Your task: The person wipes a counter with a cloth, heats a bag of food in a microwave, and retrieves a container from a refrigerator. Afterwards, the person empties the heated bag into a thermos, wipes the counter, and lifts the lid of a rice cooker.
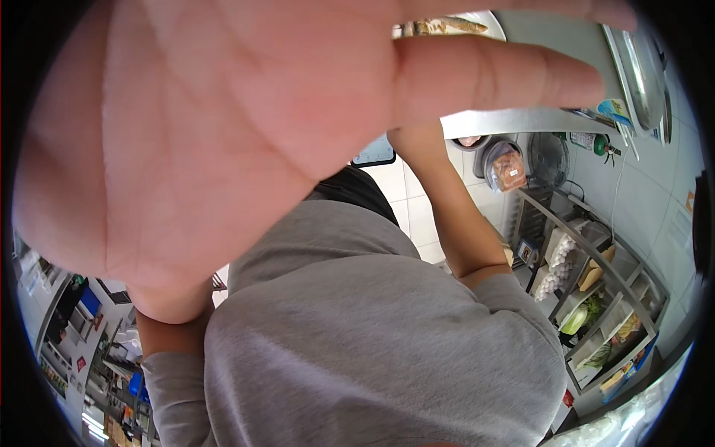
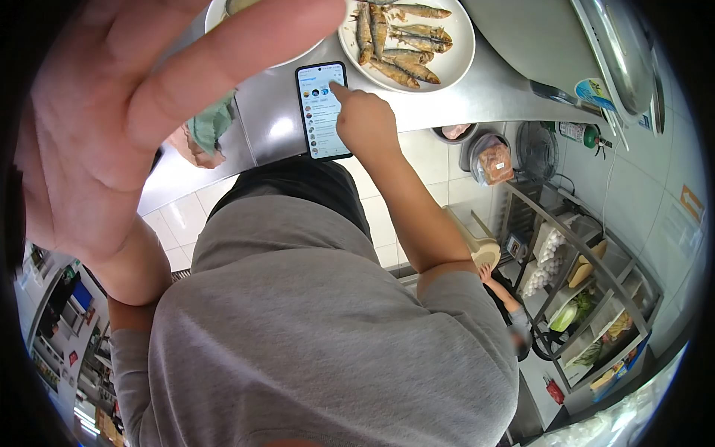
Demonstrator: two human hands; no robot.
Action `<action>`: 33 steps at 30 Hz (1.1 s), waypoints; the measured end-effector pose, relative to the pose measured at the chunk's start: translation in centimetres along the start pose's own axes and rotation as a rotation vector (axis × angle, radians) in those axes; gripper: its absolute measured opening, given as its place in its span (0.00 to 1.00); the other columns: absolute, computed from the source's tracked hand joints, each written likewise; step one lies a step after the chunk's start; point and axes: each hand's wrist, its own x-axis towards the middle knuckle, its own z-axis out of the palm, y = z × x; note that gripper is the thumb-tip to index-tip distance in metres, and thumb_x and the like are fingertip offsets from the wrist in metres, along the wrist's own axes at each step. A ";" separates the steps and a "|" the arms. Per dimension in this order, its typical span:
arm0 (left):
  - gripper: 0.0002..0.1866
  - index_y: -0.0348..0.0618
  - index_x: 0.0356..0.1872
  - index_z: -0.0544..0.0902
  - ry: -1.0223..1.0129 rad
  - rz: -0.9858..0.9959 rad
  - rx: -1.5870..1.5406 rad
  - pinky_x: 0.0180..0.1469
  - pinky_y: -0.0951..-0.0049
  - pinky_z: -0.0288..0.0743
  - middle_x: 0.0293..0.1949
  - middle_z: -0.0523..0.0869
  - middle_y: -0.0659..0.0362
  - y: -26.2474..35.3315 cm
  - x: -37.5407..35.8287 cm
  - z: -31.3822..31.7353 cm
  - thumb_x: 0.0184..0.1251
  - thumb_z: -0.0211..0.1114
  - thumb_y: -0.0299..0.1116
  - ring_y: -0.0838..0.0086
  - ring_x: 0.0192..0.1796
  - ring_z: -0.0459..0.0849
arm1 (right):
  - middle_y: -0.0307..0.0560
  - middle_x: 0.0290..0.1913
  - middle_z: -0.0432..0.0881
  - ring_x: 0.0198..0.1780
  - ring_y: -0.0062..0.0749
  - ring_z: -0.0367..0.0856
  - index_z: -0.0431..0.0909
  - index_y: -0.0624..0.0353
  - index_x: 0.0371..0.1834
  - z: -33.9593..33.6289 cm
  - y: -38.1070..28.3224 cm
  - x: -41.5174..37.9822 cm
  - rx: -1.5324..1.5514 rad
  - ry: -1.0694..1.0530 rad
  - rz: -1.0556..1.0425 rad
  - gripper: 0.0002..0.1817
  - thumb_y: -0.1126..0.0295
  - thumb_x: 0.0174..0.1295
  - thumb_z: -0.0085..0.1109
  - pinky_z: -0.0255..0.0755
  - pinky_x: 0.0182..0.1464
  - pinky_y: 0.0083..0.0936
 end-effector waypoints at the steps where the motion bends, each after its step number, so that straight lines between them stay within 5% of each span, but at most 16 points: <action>1: 0.42 0.50 0.73 0.43 0.002 -0.002 -0.002 0.74 0.48 0.34 0.74 0.43 0.51 0.0 0.0 -0.1 0.65 0.26 0.68 0.55 0.75 0.38 | 0.54 0.33 0.82 0.36 0.47 0.81 0.79 0.54 0.49 -0.4 0.4 -0.7 0.019 -0.035 0.001 0.21 0.78 0.50 0.48 0.74 0.40 0.39; 5: 0.42 0.50 0.73 0.43 0.026 0.003 -0.008 0.74 0.48 0.34 0.74 0.43 0.51 -0.1 0.0 -0.5 0.66 0.26 0.67 0.55 0.75 0.38 | 0.53 0.35 0.82 0.39 0.47 0.80 0.81 0.57 0.40 -2.5 -0.2 -1.7 0.068 -0.177 0.164 0.14 0.77 0.51 0.50 0.73 0.44 0.38; 20: 0.41 0.50 0.73 0.43 0.039 -0.005 -0.024 0.74 0.49 0.34 0.74 0.43 0.51 -0.1 0.5 -1.5 0.66 0.26 0.67 0.55 0.75 0.38 | 0.55 0.38 0.82 0.40 0.49 0.79 0.79 0.58 0.44 -1.0 -2.0 -0.6 0.234 -0.162 0.124 0.21 0.82 0.45 0.47 0.72 0.45 0.39; 23: 0.41 0.50 0.73 0.43 0.037 -0.003 -0.027 0.74 0.49 0.34 0.74 0.43 0.51 0.1 0.6 -1.5 0.66 0.26 0.67 0.55 0.75 0.38 | 0.55 0.36 0.82 0.39 0.50 0.79 0.81 0.57 0.42 -0.2 -3.0 0.1 0.309 -0.008 0.090 0.19 0.81 0.45 0.47 0.72 0.45 0.39; 29: 0.41 0.50 0.73 0.43 0.021 0.006 -0.025 0.75 0.49 0.34 0.74 0.43 0.52 0.6 0.7 -1.4 0.66 0.26 0.67 0.56 0.75 0.38 | 0.59 0.35 0.81 0.39 0.51 0.79 0.81 0.64 0.32 -2.1 -0.2 -1.3 0.237 -0.442 -0.038 0.15 0.80 0.44 0.45 0.73 0.42 0.35; 33: 0.40 0.50 0.72 0.43 0.004 0.017 -0.032 0.75 0.49 0.34 0.74 0.43 0.52 0.9 1.0 -1.3 0.67 0.26 0.66 0.56 0.75 0.38 | 0.59 0.32 0.80 0.35 0.48 0.79 0.83 0.61 0.37 -2.4 1.9 -2.3 0.396 -0.470 -0.024 0.20 0.82 0.42 0.44 0.73 0.41 0.33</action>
